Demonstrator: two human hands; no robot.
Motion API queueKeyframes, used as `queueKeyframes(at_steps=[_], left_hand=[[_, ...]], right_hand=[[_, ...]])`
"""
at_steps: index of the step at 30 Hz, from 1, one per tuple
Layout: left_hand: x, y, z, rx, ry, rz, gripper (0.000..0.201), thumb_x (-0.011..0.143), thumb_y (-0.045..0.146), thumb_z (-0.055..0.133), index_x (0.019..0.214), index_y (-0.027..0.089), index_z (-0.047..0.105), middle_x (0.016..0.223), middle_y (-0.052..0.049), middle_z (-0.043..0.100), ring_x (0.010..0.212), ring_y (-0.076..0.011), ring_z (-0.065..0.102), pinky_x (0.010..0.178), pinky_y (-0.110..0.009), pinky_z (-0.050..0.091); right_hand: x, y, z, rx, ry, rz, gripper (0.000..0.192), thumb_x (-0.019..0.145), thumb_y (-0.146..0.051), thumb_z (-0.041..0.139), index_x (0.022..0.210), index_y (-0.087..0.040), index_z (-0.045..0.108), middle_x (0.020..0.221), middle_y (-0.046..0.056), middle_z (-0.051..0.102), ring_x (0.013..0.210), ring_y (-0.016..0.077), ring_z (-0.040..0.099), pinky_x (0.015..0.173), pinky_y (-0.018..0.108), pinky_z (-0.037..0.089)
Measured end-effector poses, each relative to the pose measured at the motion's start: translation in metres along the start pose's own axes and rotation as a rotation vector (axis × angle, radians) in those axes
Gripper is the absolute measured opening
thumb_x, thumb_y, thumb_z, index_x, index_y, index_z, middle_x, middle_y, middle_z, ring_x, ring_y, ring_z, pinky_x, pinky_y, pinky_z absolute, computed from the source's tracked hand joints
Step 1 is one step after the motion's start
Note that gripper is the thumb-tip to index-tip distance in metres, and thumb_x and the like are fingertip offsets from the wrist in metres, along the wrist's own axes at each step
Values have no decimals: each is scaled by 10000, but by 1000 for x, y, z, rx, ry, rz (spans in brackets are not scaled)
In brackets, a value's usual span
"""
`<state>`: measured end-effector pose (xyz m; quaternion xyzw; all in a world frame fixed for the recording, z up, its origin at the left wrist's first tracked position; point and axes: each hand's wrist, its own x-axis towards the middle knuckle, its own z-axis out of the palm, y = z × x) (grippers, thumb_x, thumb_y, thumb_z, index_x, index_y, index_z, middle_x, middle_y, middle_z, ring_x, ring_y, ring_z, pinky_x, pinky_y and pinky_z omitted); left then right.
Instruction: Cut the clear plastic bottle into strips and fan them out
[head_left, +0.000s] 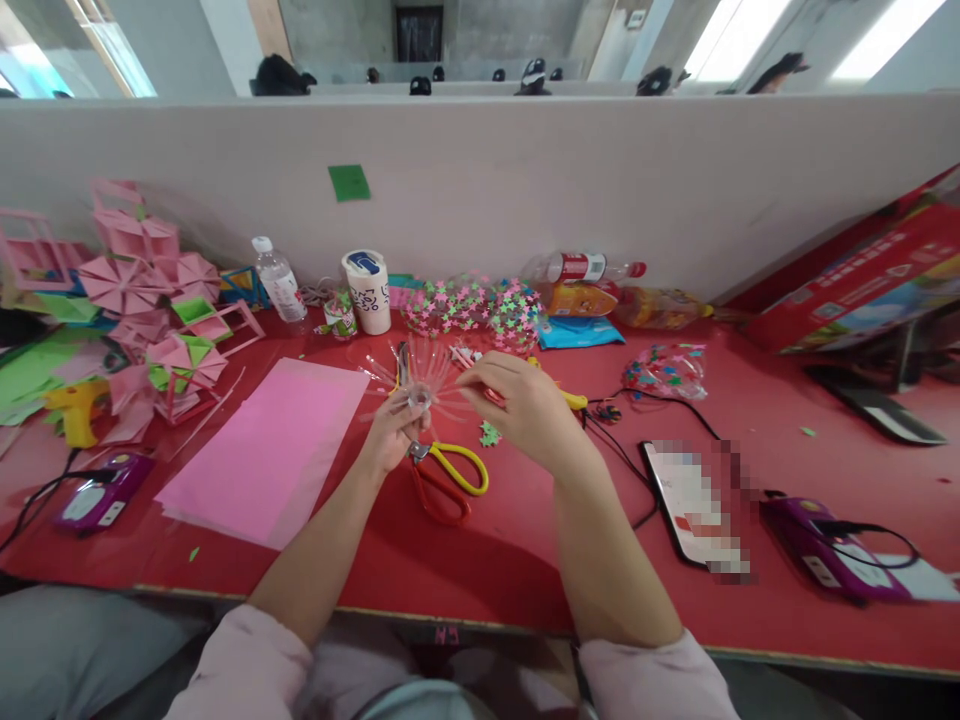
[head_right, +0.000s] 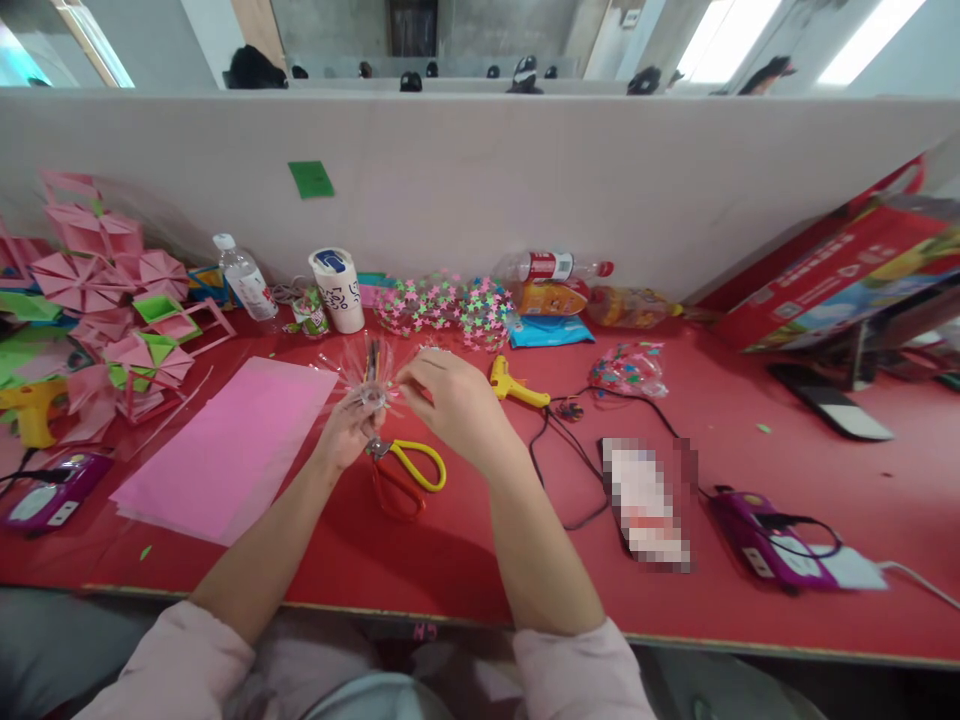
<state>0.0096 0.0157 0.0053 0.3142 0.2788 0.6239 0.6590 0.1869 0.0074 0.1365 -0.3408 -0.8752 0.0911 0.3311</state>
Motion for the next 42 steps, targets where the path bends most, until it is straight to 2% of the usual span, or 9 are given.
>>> queueKeyframes(at_steps=[4,8,11,18,24,27,33,42], left_hand=[[-1,1,1,10,-13,-16,433,589,273,827,978,166,669,805,-46,707,548,-63,534,530,-204,401],[-2,1,1,9,-20,-35,455,570,291,841,971,161,671,777,-50,707,543,-71,542,520,-202,396],[-2,1,-1,14,-44,-60,458,571,296,842,972,147,679,778,-54,707,548,-72,548,520,-201,399],[-3,-2,-3,2,-91,-70,434,590,296,836,969,134,697,772,-62,716,522,-65,547,500,-189,383],[-2,-4,-4,-17,-96,-80,389,587,283,835,927,143,707,725,-34,698,514,-66,546,483,-183,384],[-2,-3,-4,-21,-84,-61,382,587,261,827,928,144,701,719,-24,690,523,-61,538,500,-185,397],[-1,-1,-2,-34,-40,-62,420,520,225,854,897,143,687,676,3,653,500,-59,526,479,-190,388],[-1,2,2,-64,13,-55,426,487,216,880,853,147,671,658,27,636,479,-39,516,457,-165,395]], right_hand=[[1,0,3,-9,83,7,139,903,-159,513,879,-169,649,836,53,660,776,153,588,735,279,456],[2,-2,6,-57,193,-44,151,907,-159,509,911,-185,658,889,64,670,832,172,587,777,304,463],[3,-1,7,-96,223,-82,164,912,-166,506,928,-181,669,888,72,666,835,187,572,776,322,462],[5,1,13,-183,156,-114,196,877,-173,566,1043,-170,670,954,97,635,907,232,517,799,369,446],[6,-4,17,-168,157,-93,71,862,-176,585,856,-181,655,1002,94,602,960,231,471,865,376,411],[5,-7,16,-136,106,-80,81,855,-202,612,778,-183,630,954,75,592,937,215,465,858,360,385],[4,-6,21,-218,-26,-74,109,850,-201,619,749,-185,657,843,52,590,881,205,442,839,369,318],[5,-1,36,-260,-73,-120,155,880,-195,566,787,-200,690,827,50,605,864,206,434,862,371,288]])
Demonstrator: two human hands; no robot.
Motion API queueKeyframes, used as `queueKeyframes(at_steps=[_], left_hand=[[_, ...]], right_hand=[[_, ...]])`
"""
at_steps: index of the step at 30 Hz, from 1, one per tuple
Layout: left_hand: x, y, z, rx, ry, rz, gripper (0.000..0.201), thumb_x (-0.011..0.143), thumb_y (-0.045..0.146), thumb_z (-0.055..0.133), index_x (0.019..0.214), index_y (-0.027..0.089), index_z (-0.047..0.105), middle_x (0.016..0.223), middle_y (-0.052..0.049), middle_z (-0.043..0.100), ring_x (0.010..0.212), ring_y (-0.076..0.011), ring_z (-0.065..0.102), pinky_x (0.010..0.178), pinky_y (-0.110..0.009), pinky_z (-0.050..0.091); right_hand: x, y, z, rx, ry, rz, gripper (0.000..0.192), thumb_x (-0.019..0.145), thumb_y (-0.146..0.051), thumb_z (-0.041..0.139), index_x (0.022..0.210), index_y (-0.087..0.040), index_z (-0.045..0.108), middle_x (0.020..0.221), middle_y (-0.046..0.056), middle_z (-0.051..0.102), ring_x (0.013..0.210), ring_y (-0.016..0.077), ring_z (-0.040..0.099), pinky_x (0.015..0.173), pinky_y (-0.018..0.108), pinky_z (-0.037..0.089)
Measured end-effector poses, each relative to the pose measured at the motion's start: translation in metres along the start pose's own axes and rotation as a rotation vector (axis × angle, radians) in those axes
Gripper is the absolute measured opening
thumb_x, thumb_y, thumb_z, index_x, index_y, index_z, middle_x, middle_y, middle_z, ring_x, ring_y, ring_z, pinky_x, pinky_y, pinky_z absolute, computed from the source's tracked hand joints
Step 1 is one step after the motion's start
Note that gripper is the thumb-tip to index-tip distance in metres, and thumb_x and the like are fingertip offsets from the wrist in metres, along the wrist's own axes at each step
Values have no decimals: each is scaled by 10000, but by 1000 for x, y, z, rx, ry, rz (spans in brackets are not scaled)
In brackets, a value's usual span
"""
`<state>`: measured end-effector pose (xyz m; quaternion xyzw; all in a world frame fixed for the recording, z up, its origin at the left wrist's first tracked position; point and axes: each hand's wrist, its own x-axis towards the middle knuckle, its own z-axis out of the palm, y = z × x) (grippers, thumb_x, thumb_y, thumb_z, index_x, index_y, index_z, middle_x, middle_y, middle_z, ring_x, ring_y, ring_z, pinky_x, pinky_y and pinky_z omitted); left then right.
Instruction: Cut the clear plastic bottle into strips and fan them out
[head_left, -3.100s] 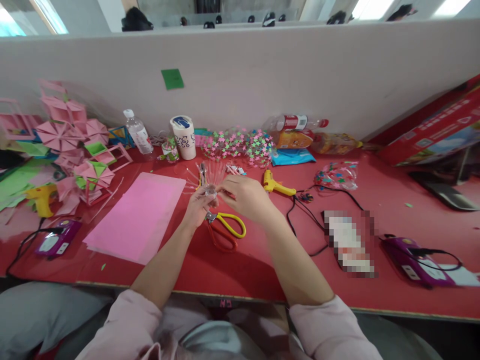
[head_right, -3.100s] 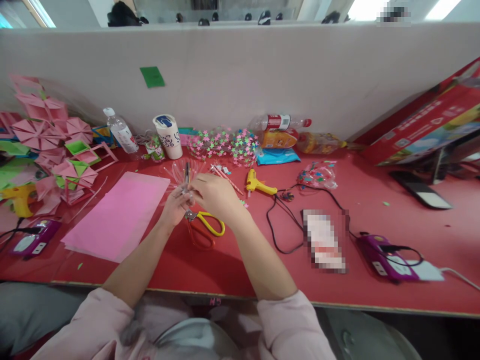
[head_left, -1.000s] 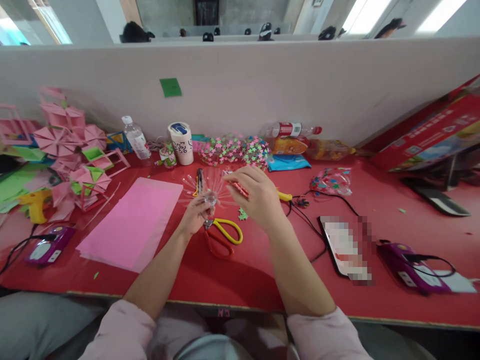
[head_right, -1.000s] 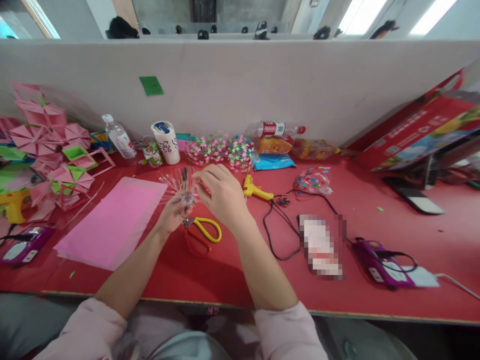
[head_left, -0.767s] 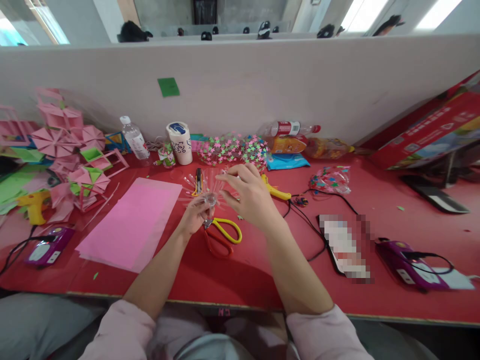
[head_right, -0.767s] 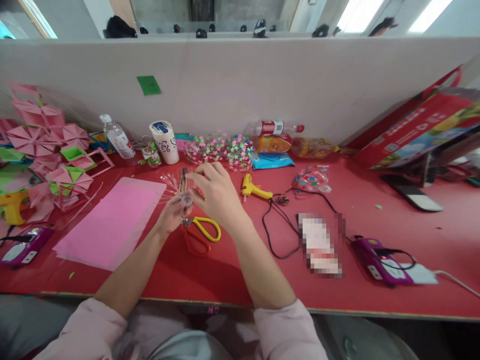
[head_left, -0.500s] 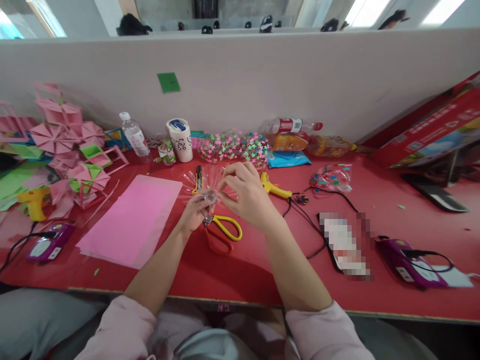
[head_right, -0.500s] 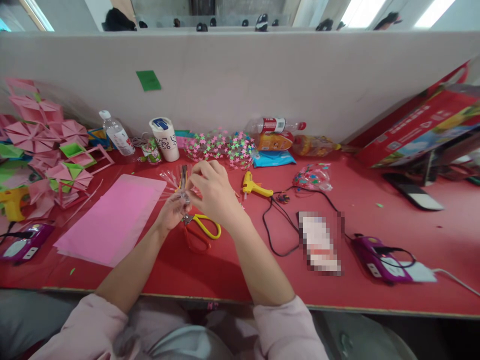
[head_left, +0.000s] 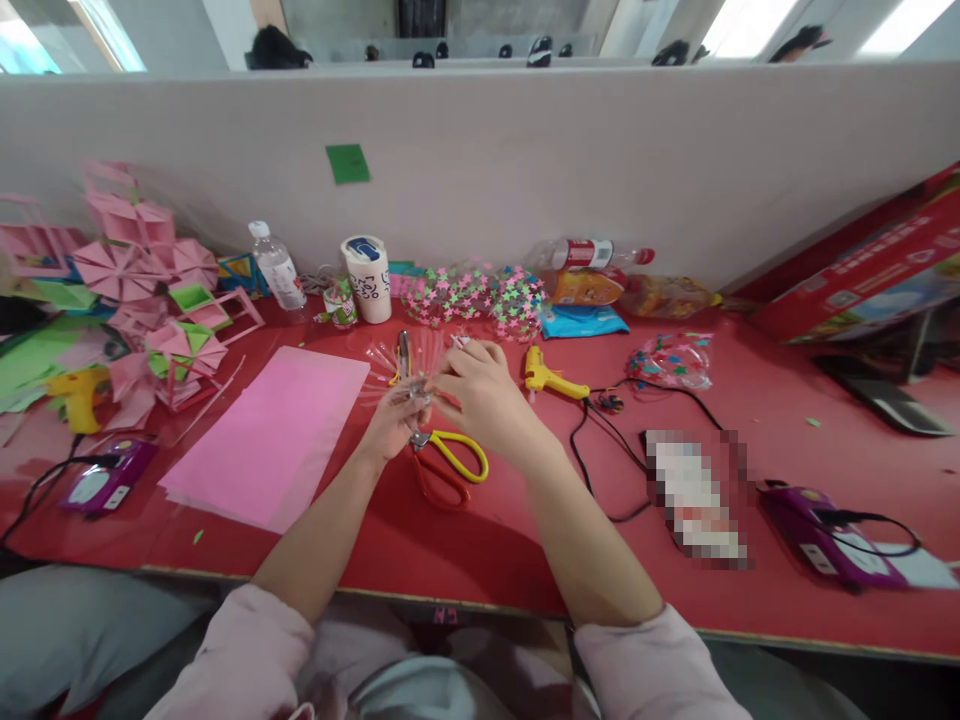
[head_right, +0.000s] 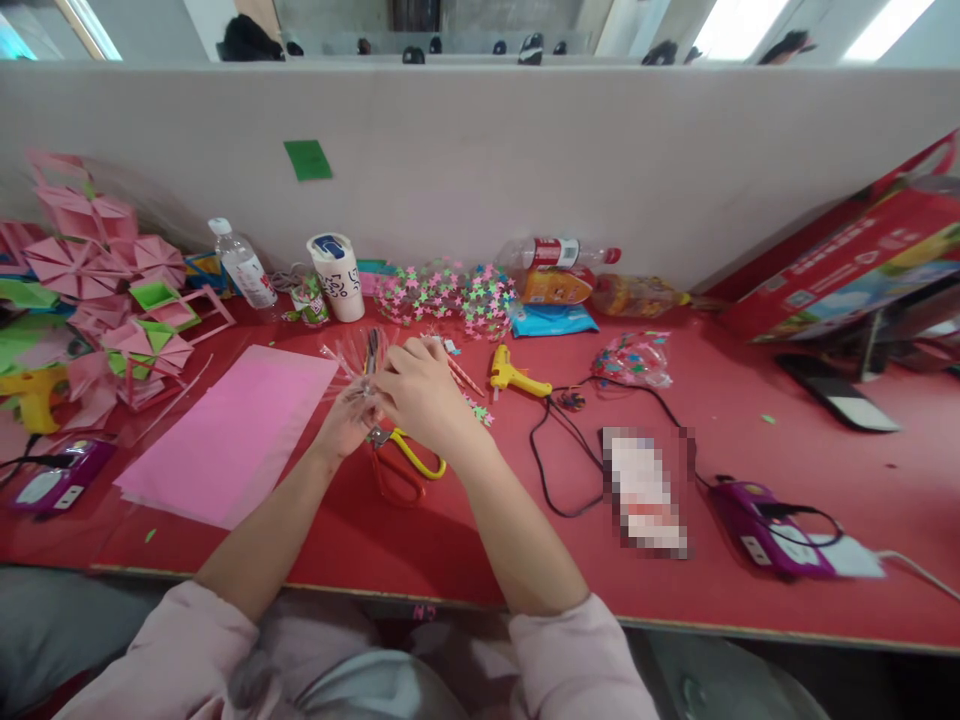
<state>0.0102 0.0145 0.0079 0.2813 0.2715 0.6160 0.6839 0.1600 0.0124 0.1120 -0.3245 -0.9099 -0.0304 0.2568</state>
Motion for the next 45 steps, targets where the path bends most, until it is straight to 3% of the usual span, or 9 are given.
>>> queueKeyframes(at_steps=[7,12,21,34,40,45], left_hand=[[1,1,-1,-23,68,51,390,508,214,858,859,151,700,699,21,655,480,-34,506,446,-172,396],[1,-1,-1,-34,70,25,385,521,201,852,873,146,708,741,6,667,528,-40,528,461,-171,397],[1,-1,-3,12,-4,-3,424,512,192,858,897,153,686,677,18,643,527,-56,545,505,-190,424],[0,1,-2,27,4,62,396,539,197,846,882,195,649,691,52,642,506,-38,544,499,-160,412],[1,2,-2,38,-20,59,350,573,207,820,891,172,676,756,3,695,503,-31,521,497,-162,394],[0,2,-3,80,-26,27,401,550,250,829,911,156,682,736,-31,706,495,-52,515,489,-192,390]], right_hand=[[1,3,11,-26,-19,-10,204,897,-210,542,745,-183,675,742,34,572,832,194,420,868,352,275],[1,5,13,-39,-108,-9,205,888,-196,552,726,-166,675,753,40,593,843,194,433,868,351,274],[3,4,2,99,-15,133,139,869,-211,589,779,-186,691,770,31,629,835,193,478,852,352,291],[-3,2,-12,161,-62,93,40,838,-191,634,851,-182,671,881,49,659,895,202,513,884,357,331],[-8,15,-32,232,60,67,99,870,-190,568,796,-190,633,819,40,659,803,182,541,806,334,395],[-6,17,-34,242,221,107,132,893,-176,528,811,-193,630,806,38,650,784,176,549,795,339,412]])
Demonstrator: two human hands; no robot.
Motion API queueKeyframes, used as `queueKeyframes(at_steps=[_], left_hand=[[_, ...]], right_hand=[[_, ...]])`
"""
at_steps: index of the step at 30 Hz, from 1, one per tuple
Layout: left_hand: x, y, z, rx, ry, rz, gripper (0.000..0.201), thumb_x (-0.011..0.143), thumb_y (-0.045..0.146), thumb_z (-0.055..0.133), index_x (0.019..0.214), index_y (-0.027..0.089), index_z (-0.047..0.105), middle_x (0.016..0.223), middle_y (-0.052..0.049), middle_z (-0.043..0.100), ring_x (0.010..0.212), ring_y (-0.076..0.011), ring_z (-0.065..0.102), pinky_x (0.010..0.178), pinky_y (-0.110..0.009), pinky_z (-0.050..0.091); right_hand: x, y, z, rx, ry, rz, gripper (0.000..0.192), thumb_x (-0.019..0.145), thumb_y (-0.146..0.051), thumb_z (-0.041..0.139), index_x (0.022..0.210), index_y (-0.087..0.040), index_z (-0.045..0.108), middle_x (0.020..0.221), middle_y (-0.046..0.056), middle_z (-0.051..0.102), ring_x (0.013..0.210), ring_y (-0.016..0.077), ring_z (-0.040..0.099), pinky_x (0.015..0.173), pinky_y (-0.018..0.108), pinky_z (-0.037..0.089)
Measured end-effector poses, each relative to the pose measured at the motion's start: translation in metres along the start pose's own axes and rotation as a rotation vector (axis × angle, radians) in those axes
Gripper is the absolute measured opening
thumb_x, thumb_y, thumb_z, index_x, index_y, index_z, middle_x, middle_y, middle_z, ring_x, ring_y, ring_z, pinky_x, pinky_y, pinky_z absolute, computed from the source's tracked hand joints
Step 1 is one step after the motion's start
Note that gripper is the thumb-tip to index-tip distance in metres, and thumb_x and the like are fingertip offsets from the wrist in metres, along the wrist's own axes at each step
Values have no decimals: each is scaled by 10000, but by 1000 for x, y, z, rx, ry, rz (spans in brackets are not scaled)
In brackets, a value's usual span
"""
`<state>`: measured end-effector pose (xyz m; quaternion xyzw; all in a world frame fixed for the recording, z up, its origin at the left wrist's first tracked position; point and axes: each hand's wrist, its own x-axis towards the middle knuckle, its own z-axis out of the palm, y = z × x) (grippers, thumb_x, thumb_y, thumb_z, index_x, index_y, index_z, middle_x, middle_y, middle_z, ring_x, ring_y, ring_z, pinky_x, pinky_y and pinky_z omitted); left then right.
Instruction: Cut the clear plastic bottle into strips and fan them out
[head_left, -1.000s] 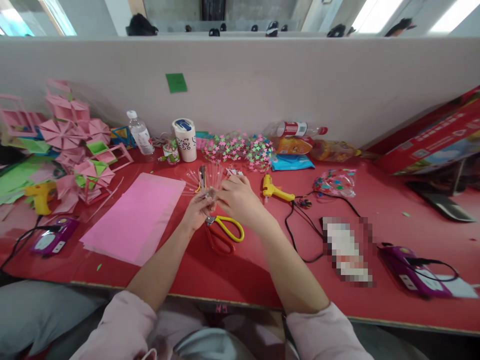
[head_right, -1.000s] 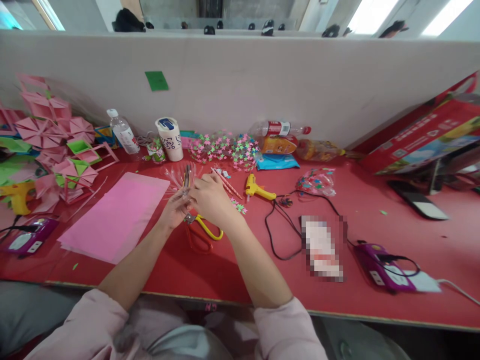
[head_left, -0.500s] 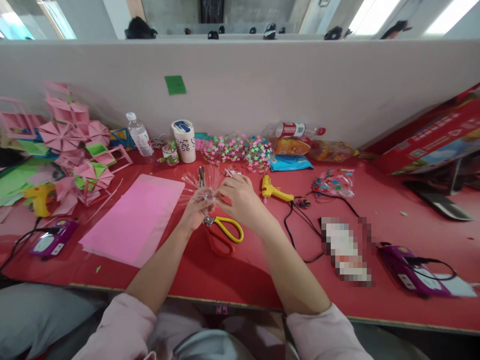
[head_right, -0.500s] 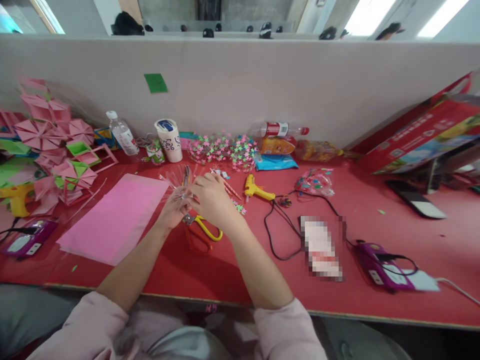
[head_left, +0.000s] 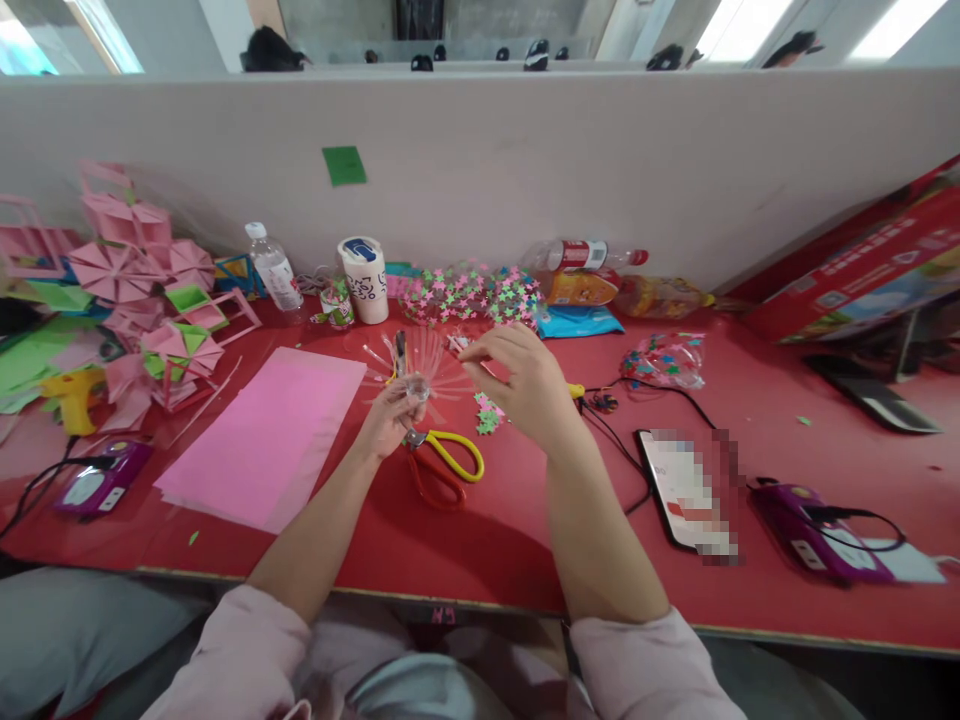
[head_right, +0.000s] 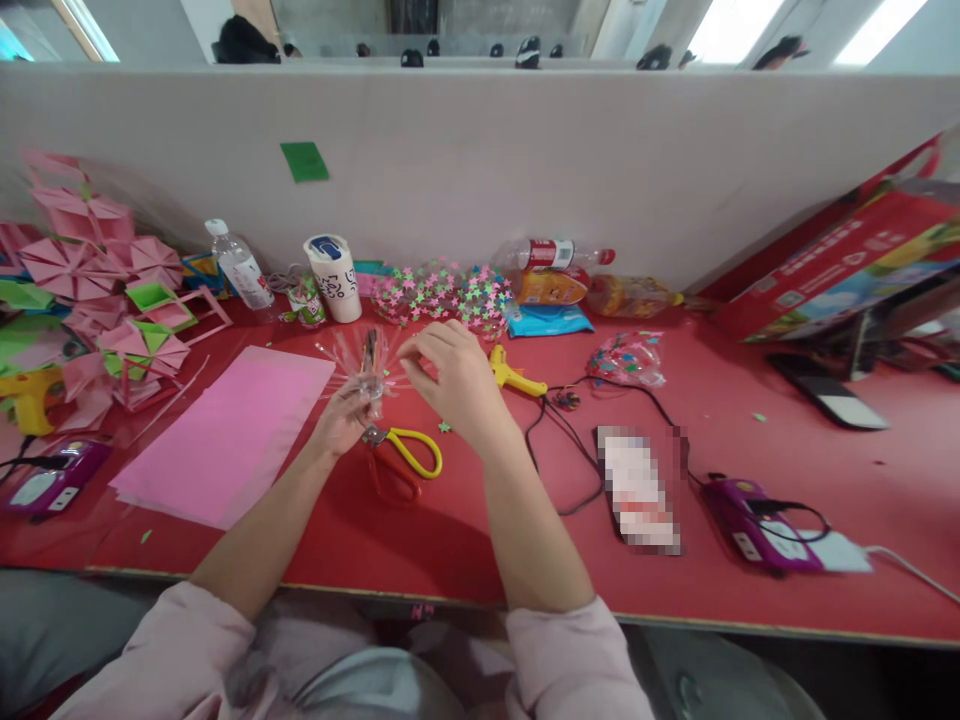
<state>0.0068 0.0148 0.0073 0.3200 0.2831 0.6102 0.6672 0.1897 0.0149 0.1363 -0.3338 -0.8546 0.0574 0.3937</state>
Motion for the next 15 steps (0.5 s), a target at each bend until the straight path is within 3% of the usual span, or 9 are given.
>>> queueKeyframes(at_steps=[8,15], left_hand=[[-1,-4,-5,-6,-64,-38,381,571,265,830,916,160,706,742,-32,694,513,-57,525,492,-190,387],[-2,-3,-4,-18,-47,-56,388,573,260,826,926,153,705,798,-53,700,572,-76,552,521,-205,399]], right_hand=[[0,-4,15,-38,-30,-17,200,889,-184,527,1044,-208,650,968,73,615,920,219,526,834,374,423],[0,-8,13,-33,-49,-38,110,888,-192,544,840,-189,643,922,70,586,896,209,500,821,366,408]])
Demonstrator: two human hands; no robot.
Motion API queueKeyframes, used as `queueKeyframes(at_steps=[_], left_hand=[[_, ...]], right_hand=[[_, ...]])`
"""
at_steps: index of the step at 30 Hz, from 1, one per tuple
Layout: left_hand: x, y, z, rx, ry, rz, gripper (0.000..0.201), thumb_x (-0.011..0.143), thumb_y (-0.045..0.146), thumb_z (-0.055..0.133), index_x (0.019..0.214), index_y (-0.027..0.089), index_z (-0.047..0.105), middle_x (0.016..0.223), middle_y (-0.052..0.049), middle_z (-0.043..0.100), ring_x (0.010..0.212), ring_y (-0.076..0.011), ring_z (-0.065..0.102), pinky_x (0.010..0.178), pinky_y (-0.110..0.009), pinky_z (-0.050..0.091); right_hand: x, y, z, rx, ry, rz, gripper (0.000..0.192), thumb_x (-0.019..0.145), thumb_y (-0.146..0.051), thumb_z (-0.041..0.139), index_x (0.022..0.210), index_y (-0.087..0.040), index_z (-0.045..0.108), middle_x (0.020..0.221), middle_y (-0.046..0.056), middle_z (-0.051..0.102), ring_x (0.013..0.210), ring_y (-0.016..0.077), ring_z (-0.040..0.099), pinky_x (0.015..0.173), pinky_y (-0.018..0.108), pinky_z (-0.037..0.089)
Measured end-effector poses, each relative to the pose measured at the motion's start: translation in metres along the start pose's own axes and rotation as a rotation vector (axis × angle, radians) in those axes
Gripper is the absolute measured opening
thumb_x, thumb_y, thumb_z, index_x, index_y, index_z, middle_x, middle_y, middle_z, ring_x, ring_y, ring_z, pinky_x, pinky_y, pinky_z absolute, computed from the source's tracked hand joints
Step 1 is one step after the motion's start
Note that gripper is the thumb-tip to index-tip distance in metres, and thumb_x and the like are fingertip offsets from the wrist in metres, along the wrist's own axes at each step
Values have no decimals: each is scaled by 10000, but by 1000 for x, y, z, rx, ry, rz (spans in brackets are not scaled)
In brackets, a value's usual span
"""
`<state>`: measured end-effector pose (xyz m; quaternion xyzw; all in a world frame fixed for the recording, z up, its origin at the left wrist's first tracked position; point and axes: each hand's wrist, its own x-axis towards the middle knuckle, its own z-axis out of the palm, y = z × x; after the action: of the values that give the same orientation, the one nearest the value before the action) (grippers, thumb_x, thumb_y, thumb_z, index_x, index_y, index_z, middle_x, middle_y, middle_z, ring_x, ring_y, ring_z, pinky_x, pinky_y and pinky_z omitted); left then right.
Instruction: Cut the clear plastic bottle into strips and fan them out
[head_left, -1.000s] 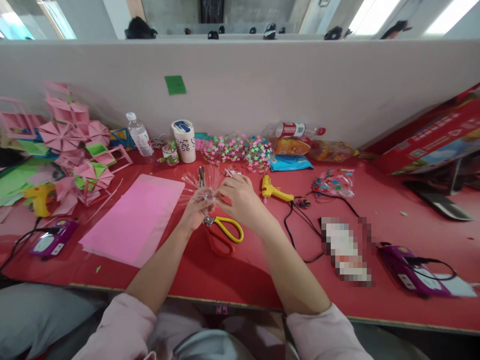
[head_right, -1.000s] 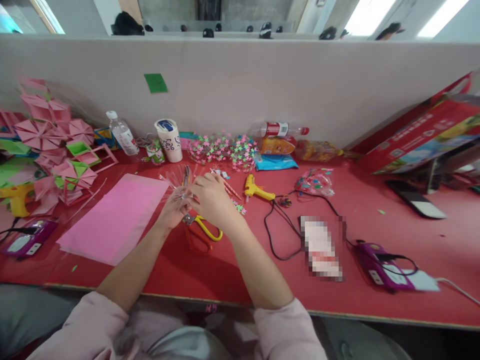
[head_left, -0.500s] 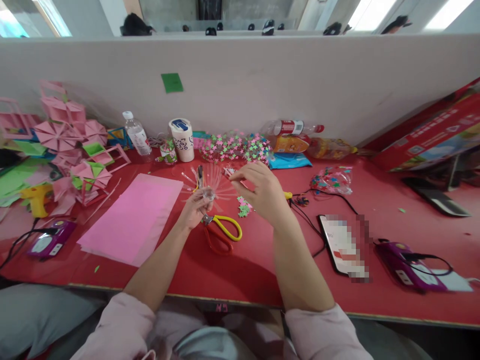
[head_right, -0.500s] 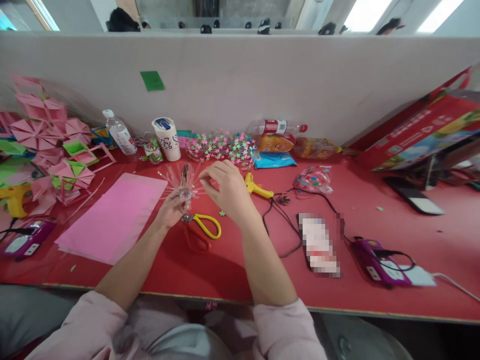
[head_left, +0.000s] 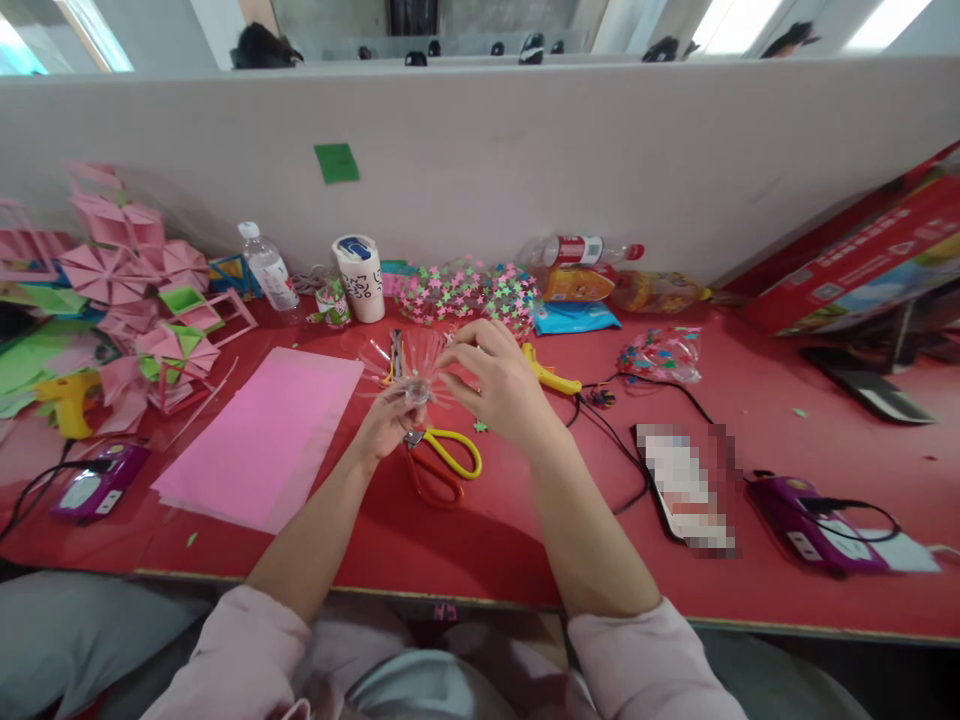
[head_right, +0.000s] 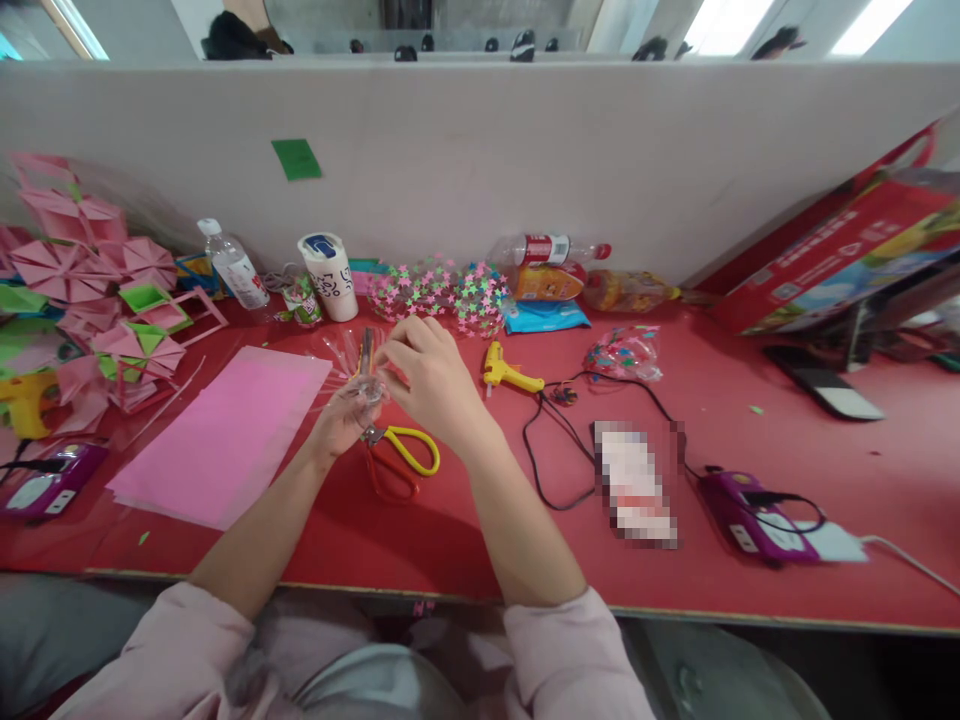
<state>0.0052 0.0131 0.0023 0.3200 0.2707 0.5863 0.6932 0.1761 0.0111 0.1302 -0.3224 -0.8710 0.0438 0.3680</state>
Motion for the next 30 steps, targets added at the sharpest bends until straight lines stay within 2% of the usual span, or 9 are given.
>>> queueKeyframes(at_steps=[6,11,15,20,25,30], left_hand=[[0,-1,-3,-45,-14,-2,374,580,253,826,916,156,692,735,-21,665,576,-84,552,521,-212,414],[0,0,2,-83,42,-10,402,527,229,857,880,150,682,719,-6,667,558,-69,559,523,-201,430],[1,1,7,-71,77,-11,453,478,177,875,879,168,665,699,33,655,500,-41,532,495,-179,430],[3,0,6,-17,70,-23,347,523,169,854,798,144,644,654,36,624,485,-30,508,452,-157,407],[3,-1,5,-50,68,18,374,551,231,853,874,143,686,628,34,606,479,-31,489,430,-157,383],[3,-1,7,-111,76,16,356,554,219,862,865,140,707,696,11,646,511,-28,509,446,-150,390]], right_hand=[[-1,2,2,14,-144,-10,97,871,-191,579,808,-182,652,885,57,601,861,194,504,793,336,377],[-1,4,13,-60,-242,-13,109,869,-176,586,824,-161,684,810,41,598,802,174,502,795,322,350],[-1,3,20,-124,-283,-18,131,870,-166,575,805,-161,688,799,43,611,814,181,518,795,320,344],[1,0,24,-162,-312,-17,137,870,-168,574,813,-148,696,798,54,633,826,192,528,811,330,346],[2,-3,25,-178,-365,-18,172,880,-162,554,783,-137,694,765,51,633,805,187,519,804,324,333],[2,-3,29,-206,-428,-25,177,871,-150,553,745,-141,677,736,48,627,764,181,499,772,321,314]])
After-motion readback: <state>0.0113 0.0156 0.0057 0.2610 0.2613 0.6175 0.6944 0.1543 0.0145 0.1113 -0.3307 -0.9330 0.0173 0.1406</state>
